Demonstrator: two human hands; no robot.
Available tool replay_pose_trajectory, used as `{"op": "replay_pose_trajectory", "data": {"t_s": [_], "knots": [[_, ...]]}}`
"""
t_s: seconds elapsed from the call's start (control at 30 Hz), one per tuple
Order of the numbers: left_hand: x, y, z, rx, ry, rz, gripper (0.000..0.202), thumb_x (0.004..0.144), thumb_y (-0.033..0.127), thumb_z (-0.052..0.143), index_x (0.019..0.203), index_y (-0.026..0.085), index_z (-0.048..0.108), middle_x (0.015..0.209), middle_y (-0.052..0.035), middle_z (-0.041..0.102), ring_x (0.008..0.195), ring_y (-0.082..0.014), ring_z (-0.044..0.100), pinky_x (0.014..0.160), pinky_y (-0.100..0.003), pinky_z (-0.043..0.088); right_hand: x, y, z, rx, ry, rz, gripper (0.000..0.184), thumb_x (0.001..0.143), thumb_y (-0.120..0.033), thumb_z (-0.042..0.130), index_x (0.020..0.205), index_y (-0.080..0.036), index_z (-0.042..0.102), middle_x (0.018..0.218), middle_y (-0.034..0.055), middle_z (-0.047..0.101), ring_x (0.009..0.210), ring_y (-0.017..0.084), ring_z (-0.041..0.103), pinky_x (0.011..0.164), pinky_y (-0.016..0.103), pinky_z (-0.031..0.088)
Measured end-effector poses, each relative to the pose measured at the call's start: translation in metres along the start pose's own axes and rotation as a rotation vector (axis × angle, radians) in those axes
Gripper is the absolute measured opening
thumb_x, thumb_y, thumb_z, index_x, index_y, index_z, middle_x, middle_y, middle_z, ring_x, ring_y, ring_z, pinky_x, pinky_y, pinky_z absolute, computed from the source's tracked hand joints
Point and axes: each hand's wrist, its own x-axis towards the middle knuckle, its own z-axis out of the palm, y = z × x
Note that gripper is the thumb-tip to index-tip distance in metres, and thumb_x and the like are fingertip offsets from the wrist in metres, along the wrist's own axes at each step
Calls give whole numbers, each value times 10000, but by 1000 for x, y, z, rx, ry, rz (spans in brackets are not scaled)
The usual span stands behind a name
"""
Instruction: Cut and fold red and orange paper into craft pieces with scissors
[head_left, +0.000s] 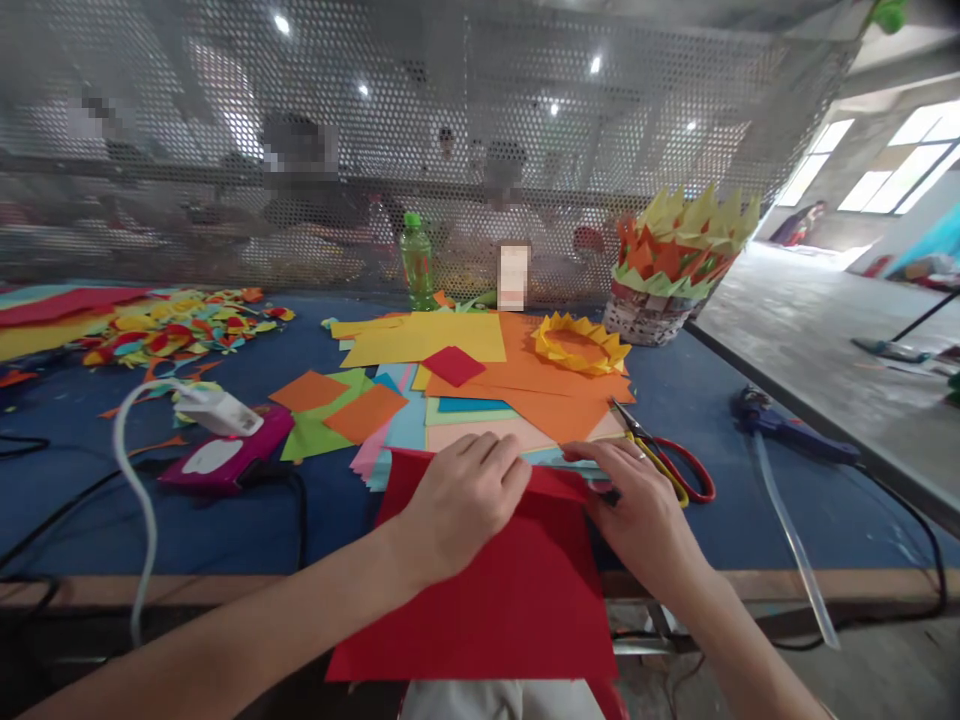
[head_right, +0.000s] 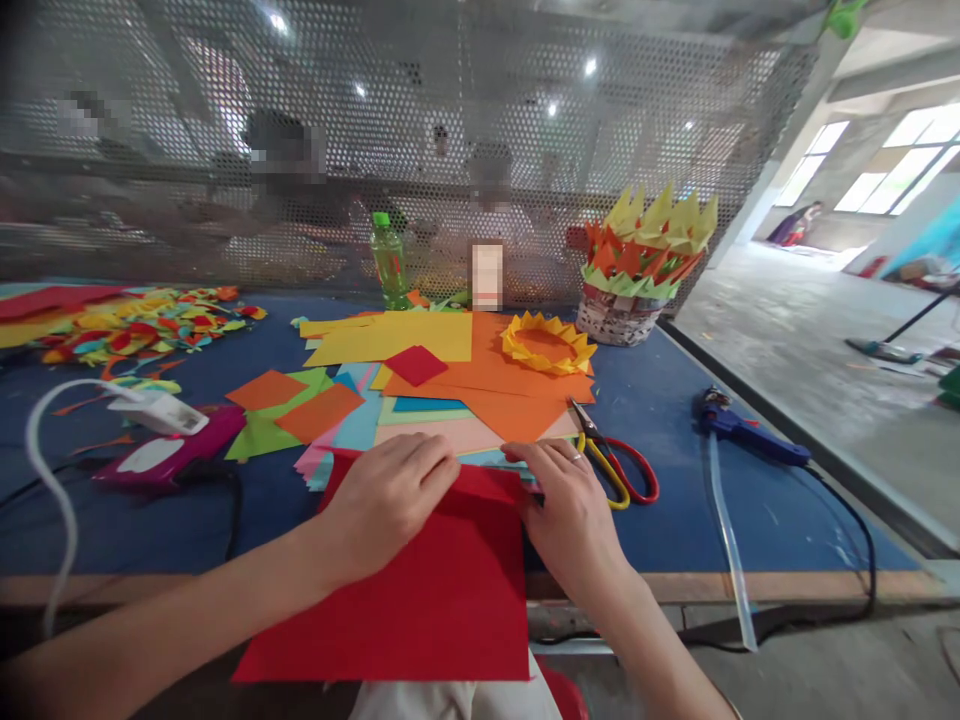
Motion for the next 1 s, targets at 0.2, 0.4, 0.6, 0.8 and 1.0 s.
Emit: {"op": "replay_pose_trajectory", "data": {"t_s": [0.2, 0.4, 0.6, 0.8, 1.0], "knots": [[-27, 23, -2, 13, 201, 56, 240, 898, 22, 428, 886, 102, 653, 1044, -146, 714, 971, -242, 696, 863, -325, 576, -23, -7, -1, -175, -18, -93, 452, 782, 7, 545, 1176, -205, 614, 1110, 44, 705, 1098, 246, 562, 953, 422, 411], [-36, 30, -5, -88, 132, 51, 326, 907, 2, 336, 936, 66, 654, 1072, -173, 732, 1026, -237, 703, 866, -314, 597, -42, -12, 3, -181, 106, -178, 247, 920, -114, 557, 1120, -224, 651, 1098, 14, 708, 1096, 222, 559, 978, 403, 372], [-37, 40, -4, -62, 215, 41, 327, 883, -4, 365, 926, 48, 684, 1037, -193, 746, 956, -271, 730, 810, -336, 619, -52, -13, 4, -196, 145, -236, 275, 901, -65, 531, 1125, -160, 660, 1069, 71, 689, 1055, 227, 551, 951, 385, 395], [-38, 41, -4, -47, 175, 20, 400, 888, -13, 329, 983, 43, 713, 1053, -180, 746, 965, -269, 728, 806, -333, 619, -59, -10, 3, -180, 145, -263, 242, 897, -40, 550, 1105, -127, 639, 1020, 86, 664, 997, 196, 557, 905, 326, 423], [-44, 43, 1, -33, 152, 14, 390, 882, 2, 361, 1075, 37, 698, 1123, -175, 727, 1032, -268, 703, 858, -337, 599, -63, -10, 3, -151, 160, -231, 252, 886, -47, 576, 1105, -159, 632, 997, 73, 658, 978, 192, 565, 881, 320, 435]]}}
